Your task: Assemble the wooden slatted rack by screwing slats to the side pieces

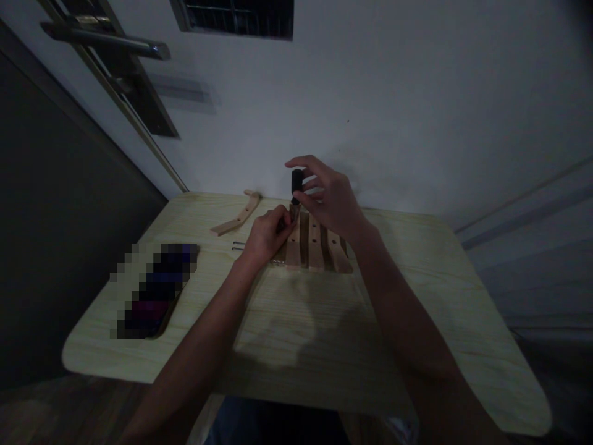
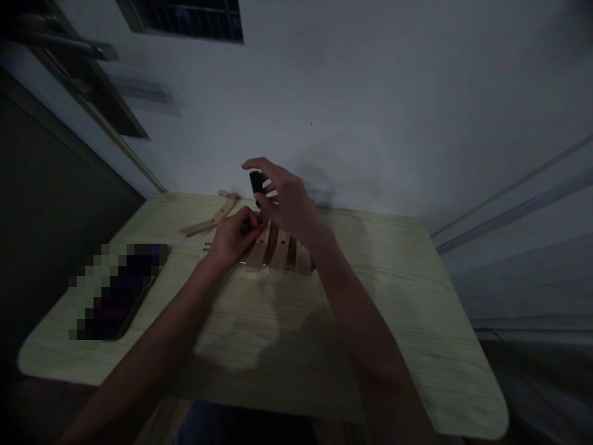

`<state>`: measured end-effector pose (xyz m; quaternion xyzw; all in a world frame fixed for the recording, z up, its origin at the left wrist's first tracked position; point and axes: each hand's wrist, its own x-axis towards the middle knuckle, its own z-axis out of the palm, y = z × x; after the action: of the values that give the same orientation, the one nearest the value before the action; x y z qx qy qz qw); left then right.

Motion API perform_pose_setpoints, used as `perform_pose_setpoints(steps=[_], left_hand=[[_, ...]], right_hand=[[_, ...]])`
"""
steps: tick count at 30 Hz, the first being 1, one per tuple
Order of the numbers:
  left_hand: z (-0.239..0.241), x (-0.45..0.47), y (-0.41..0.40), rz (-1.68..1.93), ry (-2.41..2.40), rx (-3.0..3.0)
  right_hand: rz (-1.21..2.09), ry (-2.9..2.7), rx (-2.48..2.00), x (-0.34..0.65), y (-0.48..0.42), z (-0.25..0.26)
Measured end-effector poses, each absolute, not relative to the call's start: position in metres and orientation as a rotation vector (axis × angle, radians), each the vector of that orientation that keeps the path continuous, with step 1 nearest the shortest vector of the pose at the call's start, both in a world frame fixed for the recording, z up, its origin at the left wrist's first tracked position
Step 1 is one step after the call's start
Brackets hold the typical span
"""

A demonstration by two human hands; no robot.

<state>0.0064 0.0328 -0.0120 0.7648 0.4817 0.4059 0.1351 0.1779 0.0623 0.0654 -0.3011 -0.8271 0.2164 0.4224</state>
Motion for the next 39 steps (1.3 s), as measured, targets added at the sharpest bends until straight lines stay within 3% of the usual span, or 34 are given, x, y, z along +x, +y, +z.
perform_pose_setpoints(steps=[8,15,39], left_hand=[[-0.0134,0.0070,0.0328,1.202,1.381,2.213],[-0.0117,0.0067,0.0317,1.177,1.386,2.201],[-0.0129,0.0068,0.0334,1.173,1.399,2.252]], right_hand=[[0.400,-2.083,-0.777,0.1773,0.0678,0.0611],[0.556,-2.123,-0.727,0.1806,0.0640,0.0625],[0.603,-2.094,-0.802,0.1799,0.0616,0.0659]])
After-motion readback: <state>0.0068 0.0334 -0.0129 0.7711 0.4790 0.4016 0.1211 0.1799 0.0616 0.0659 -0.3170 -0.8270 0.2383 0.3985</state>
